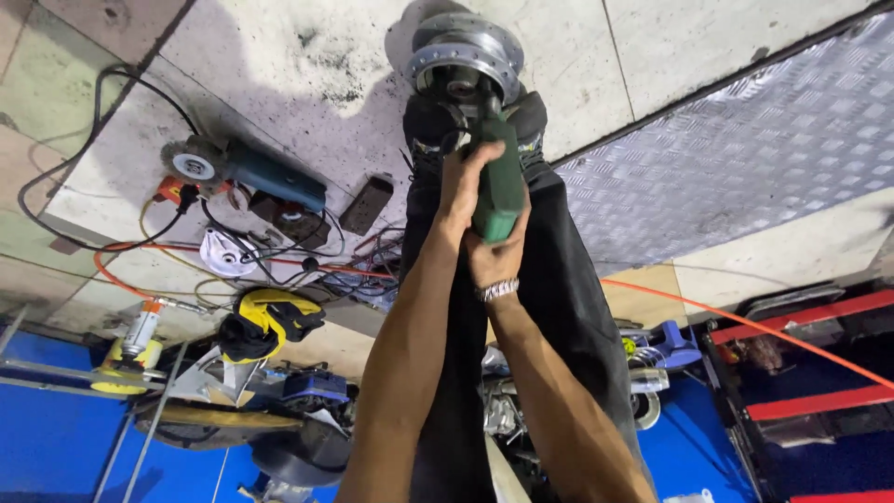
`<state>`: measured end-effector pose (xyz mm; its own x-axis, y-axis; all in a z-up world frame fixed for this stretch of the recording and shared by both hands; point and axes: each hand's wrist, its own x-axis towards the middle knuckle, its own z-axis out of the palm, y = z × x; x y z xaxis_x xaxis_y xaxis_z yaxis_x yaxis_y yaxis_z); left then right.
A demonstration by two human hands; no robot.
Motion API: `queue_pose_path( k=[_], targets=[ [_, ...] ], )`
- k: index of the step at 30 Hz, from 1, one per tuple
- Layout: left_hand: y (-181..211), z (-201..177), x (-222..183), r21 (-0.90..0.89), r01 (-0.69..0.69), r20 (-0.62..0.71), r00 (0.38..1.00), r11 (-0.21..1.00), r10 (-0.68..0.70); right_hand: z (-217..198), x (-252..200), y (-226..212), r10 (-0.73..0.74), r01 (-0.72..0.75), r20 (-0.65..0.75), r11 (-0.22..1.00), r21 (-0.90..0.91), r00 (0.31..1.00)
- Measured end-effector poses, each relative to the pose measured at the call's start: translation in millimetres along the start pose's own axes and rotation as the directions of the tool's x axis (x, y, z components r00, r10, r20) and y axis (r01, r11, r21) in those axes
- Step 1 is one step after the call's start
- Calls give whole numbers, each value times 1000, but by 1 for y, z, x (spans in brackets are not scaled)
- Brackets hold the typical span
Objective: Using a power drill to modify or clean holes in a motorcycle wheel hub while sitting on the floor.
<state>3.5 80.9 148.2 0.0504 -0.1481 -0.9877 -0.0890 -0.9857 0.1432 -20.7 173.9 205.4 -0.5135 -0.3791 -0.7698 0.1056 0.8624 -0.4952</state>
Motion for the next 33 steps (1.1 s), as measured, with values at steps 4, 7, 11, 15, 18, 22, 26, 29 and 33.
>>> queue_pose_path(
  k=[4,7,11,15,18,22,26,29,33],
  targets=[
    [11,-3,-23,6,4,-44,999,1000,-4,-9,-17,-13,20,-21,12,1000,24,1000],
    [14,-10,-19,-74,-36,-75,997,997,30,-4,-13,-29,1,-1,35,1000,0,999],
    [0,-6,-20,-69,25,-32,999,997,-27,-12,-15,-24,34,-34,24,999,-22,999],
    [14,-5,-21,-82,34,-78,996,996,-40,-10,-11,-17,68,-69,46,997,27,997],
    [-8,-26,-2,-145,4,-103,994,989,-19,-1,-14,-31,143,-142,87,990,-12,986],
    [2,-17,-12,-149,10,-70,997,989,-20,-7,-13,-40,153,-153,78,988,5,985],
    [-3,-9,1,-124,9,-24,1000,992,-12,-9,-7,-37,72,-72,29,997,28,997],
    [4,-7,-3,-120,11,-19,1000,993,-14,-8,-7,-33,97,-97,36,995,12,995],
    [-2,-22,5,-170,7,-71,997,985,-19,-6,-2,-41,183,-181,89,983,-32,979]
  ],
)
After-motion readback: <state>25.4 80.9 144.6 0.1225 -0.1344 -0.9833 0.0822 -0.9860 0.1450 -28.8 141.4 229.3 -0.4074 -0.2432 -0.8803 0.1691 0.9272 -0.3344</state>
